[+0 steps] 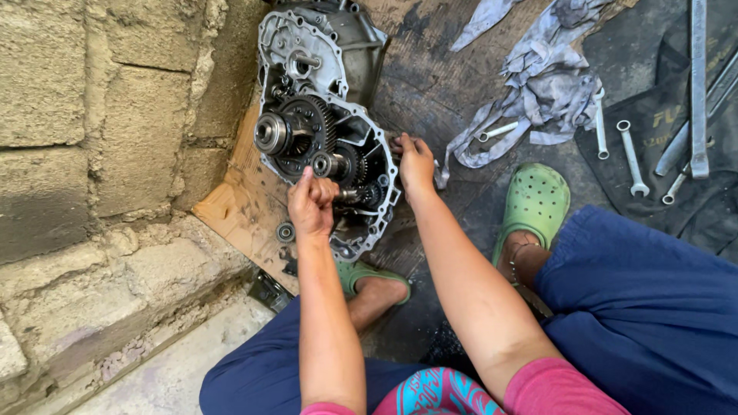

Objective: The person sits on the floor and assembles internal gears and bearings into an open engine casing. They place and adjust multiple gears and bearings by hand, occasionally removing and repositioning parts to fit them correctly within the casing.

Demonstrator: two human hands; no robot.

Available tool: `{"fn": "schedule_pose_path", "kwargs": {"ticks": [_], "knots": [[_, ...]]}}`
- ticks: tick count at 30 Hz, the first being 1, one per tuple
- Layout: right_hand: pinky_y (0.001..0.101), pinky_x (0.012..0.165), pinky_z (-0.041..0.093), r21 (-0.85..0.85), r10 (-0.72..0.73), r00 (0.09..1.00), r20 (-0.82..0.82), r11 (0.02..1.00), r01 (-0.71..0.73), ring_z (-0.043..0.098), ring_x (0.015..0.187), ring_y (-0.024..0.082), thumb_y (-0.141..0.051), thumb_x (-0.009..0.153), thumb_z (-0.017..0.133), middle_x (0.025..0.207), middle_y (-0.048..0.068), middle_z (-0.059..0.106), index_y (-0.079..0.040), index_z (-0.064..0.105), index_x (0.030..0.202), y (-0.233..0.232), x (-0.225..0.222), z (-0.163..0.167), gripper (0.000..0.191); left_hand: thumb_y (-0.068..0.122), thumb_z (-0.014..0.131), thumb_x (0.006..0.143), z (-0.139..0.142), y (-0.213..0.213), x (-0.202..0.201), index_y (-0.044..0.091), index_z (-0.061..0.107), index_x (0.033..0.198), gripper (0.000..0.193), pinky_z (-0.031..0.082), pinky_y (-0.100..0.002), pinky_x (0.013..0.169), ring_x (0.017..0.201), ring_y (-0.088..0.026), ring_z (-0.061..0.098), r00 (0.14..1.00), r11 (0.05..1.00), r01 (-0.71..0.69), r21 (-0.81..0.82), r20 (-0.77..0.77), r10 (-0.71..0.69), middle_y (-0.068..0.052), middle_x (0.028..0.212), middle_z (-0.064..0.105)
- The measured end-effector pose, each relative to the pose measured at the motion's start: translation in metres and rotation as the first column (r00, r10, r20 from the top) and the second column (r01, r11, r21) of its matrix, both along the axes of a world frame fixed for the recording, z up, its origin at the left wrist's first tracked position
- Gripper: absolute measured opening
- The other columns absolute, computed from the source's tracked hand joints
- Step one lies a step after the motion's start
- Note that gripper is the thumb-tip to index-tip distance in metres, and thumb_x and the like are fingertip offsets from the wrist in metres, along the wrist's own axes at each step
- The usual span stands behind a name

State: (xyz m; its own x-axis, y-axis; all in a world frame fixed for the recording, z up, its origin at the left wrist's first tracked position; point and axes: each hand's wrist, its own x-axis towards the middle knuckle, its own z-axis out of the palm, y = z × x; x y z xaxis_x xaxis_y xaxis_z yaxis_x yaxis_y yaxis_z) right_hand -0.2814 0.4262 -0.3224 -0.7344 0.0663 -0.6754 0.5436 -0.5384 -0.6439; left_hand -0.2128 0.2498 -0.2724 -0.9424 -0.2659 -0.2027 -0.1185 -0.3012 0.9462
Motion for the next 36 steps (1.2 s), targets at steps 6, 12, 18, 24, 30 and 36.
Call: {"fn": "schedule_pose_path", "kwargs": {"ticks": [6,12,18,24,30,36], "knots": [[0.0297,0.084,0.049,0.025,-0.015,1.000,0.023,1.000,0.014,0.067,0.087,0.016,-0.032,0.098,0.063,0.093,0.008,0.076,-0.002,0.072,0.100,0.002,-0.002,-0.001,0.032,0.024,0.046,0.110,0.004,-0.004,-0.004,0.015,0.030,0.057,0.056,0.039,-0.039,0.069,0.052,-0.019,0.030,0.990,0.988,0.144,0.063,-0.009,-0.143,-0.001,0.051,0.027],[0.0297,0.082,0.050,0.010,-0.020,0.999,0.039,1.000,0.020,0.066,0.086,0.015,-0.032,0.099,0.063,0.094,0.007,0.076,-0.003,0.072,0.101,0.001,-0.005,0.002,0.030,0.028,0.051,0.107,-0.003,0.040,-0.021,0.018,0.033,0.061,0.050,0.033,-0.037,0.055,0.048,-0.016,0.026,0.803,0.804,-0.582,-0.119,0.069,0.592,0.001,0.052,0.029],[0.0305,0.082,0.051,-0.002,-0.042,0.999,0.002,0.999,0.042,0.067,0.085,0.016,-0.032,0.099,0.064,0.094,0.008,0.076,-0.001,0.071,0.100,0.002,-0.008,0.007,0.032,0.029,0.047,0.109,0.008,0.028,-0.018,0.017,0.034,0.061,0.050,0.035,-0.038,0.061,0.049,-0.017,0.028,0.948,0.952,-0.307,-0.010,0.089,0.307,-0.001,0.052,0.030],[0.0312,0.083,0.052,-0.027,-0.022,0.999,0.040,0.999,0.023,0.069,0.086,0.017,-0.033,0.099,0.062,0.093,0.010,0.076,-0.002,0.071,0.098,0.003,-0.007,0.014,0.032,0.028,0.047,0.111,0.027,-0.015,-0.017,0.017,0.031,0.054,0.059,0.040,-0.039,0.075,0.053,-0.020,0.033,0.919,0.919,0.392,0.037,0.028,-0.393,-0.004,0.051,0.031],[0.0309,0.083,0.052,-0.003,-0.033,0.999,0.002,0.999,0.033,0.069,0.087,0.017,-0.033,0.099,0.063,0.094,0.009,0.076,-0.001,0.071,0.098,0.004,-0.008,0.015,0.033,0.027,0.053,0.104,0.015,0.043,-0.005,0.016,0.049,0.067,0.039,0.044,-0.035,0.076,0.064,-0.015,0.048,0.895,0.888,-0.434,-0.155,0.038,0.444,0.001,0.063,0.049],[0.0315,0.081,0.051,-0.016,-0.024,0.998,0.053,1.000,0.025,0.066,0.084,0.017,-0.033,0.100,0.063,0.090,0.009,0.074,-0.001,0.072,0.098,0.002,-0.004,0.009,0.034,0.043,0.055,0.103,0.007,0.053,-0.020,0.017,0.037,0.067,0.049,0.032,-0.033,0.059,0.053,-0.013,0.035,0.638,0.642,-0.765,-0.053,0.073,0.767,0.003,0.059,0.036]]}}
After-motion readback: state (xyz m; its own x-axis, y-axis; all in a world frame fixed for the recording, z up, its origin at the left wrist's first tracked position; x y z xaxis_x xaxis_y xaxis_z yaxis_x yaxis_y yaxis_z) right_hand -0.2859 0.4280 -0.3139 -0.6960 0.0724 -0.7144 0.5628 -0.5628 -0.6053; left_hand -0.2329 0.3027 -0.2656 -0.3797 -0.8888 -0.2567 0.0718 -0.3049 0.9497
